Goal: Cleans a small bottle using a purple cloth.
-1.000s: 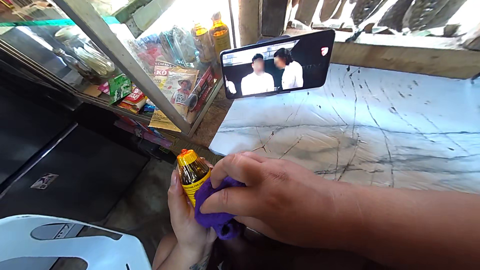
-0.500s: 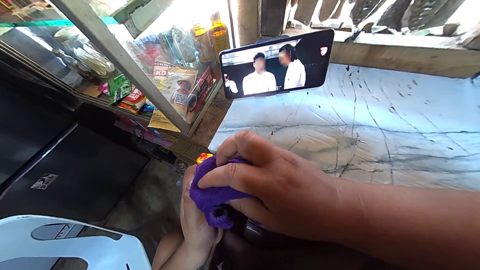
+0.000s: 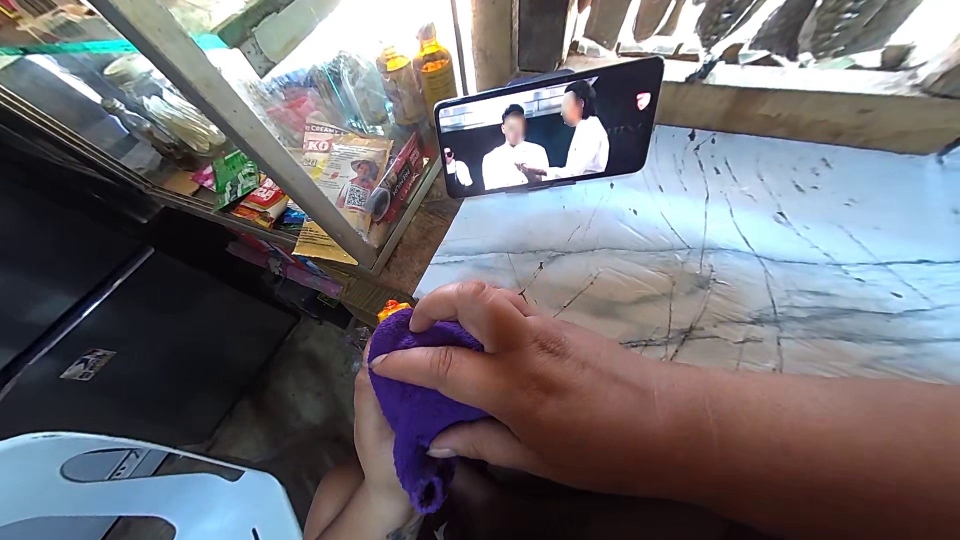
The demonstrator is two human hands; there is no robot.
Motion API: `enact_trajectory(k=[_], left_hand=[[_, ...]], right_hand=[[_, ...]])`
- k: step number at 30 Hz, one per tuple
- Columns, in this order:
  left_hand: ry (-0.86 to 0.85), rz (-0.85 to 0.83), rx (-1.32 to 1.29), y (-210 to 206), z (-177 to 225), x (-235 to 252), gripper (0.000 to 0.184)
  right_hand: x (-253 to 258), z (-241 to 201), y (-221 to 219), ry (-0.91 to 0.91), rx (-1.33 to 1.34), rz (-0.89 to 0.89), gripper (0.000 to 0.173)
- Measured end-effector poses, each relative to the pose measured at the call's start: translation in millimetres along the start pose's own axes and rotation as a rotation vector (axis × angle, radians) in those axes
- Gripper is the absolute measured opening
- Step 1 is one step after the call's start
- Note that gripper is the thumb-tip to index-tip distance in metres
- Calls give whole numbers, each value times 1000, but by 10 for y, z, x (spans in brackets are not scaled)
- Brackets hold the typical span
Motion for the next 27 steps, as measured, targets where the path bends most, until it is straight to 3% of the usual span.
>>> enact_trajectory(k=[6,8,15,22,27], left_hand=[[7,-49,-42,25,-8,16,37],[25,17,22,-61,20,47,35],[-13,-1,122,-80,40,42,36],[-39,43,230,-101,-3,-19,34],[-60,43,249,-88,-55,-94,34]], right_hand=[[-6,11,-10,18,24,22,55],[-5,13,-7,17,31,18,58],[-1,9,6,16,55,9,60],[25,3,52,-11,93,64,32],[26,57,81,-34,89,69,23]])
Point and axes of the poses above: each hand's wrist, its own x-axis towards the middle knuckle, its own y-axis out of the back of the hand, z = x × y, the point moved 4 cm from there along x, towards the middle knuckle, and after that the axes turned 7 degrees about -y, right-handed, at the moved point
